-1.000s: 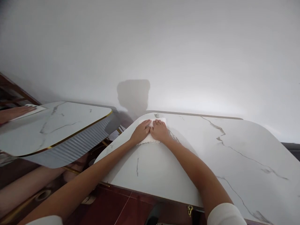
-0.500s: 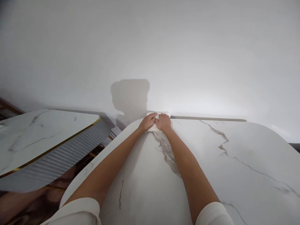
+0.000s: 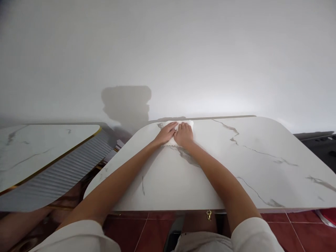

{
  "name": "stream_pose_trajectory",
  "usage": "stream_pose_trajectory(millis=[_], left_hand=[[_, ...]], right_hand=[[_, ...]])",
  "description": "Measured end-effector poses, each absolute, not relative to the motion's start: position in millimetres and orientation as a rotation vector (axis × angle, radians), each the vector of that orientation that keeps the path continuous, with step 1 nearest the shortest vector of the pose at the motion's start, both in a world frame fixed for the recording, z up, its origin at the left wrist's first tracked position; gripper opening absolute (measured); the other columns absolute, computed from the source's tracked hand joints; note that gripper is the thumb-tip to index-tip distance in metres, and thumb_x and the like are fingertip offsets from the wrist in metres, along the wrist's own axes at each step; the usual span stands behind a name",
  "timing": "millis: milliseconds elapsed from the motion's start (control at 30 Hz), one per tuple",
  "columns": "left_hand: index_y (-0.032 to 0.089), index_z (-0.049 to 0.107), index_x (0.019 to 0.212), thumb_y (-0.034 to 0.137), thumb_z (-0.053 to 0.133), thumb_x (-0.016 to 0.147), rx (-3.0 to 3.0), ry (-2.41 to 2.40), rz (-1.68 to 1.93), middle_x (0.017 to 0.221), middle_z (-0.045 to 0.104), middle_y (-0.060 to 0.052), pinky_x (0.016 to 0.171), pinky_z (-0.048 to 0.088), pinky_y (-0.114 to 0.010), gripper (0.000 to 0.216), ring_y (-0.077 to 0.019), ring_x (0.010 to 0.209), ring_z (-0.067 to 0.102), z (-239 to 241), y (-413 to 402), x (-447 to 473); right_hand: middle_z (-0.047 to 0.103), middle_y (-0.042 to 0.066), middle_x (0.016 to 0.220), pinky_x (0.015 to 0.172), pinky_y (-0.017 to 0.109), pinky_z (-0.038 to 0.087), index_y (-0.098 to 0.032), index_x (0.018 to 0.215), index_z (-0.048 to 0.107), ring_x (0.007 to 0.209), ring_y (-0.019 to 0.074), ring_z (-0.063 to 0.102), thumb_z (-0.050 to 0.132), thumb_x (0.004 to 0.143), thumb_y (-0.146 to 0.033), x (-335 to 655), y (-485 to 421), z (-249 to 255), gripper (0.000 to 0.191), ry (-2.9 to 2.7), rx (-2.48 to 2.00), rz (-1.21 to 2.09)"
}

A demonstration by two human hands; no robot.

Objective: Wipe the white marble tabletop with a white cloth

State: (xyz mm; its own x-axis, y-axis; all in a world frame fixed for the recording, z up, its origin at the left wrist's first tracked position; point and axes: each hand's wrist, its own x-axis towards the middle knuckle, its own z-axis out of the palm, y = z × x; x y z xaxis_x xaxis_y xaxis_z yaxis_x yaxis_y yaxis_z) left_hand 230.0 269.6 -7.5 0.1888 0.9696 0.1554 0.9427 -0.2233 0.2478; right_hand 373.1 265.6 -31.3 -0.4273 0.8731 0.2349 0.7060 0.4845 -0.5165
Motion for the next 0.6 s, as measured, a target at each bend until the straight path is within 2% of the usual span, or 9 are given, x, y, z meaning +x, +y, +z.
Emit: stream_pose_trajectory(millis=[400, 600], left_hand=[[0.013, 0.048, 0.136, 0.032, 0.029, 0.088, 2.406, 2.013, 0.362, 0.143, 0.047, -0.011, 0.115, 0.029, -0.044, 0.055, -0.0245, 0.135, 0.039, 16, 113, 219], [0.009, 0.047, 0.136, 0.028, 0.027, 0.088, 2.434, 2.115, 0.272, 0.143, 0.046, -0.015, 0.116, 0.029, -0.047, 0.055, -0.0256, 0.135, 0.040, 11, 58, 242]], right_hand=[[0.038, 0.026, 0.144, 0.111, 0.048, 0.028, 0.008, 0.138, 0.041, 0.135, 0.0355, 0.035, 0.036, 0.093, -0.026, 367, 129, -13, 0.057, -2.319, -1.050, 0.352], [0.039, 0.026, 0.143, 0.111, 0.048, 0.028, 0.007, 0.137, 0.043, 0.135, 0.0357, 0.035, 0.040, 0.092, -0.027, 395, 82, -12, 0.057, -2.345, -0.947, 0.351]])
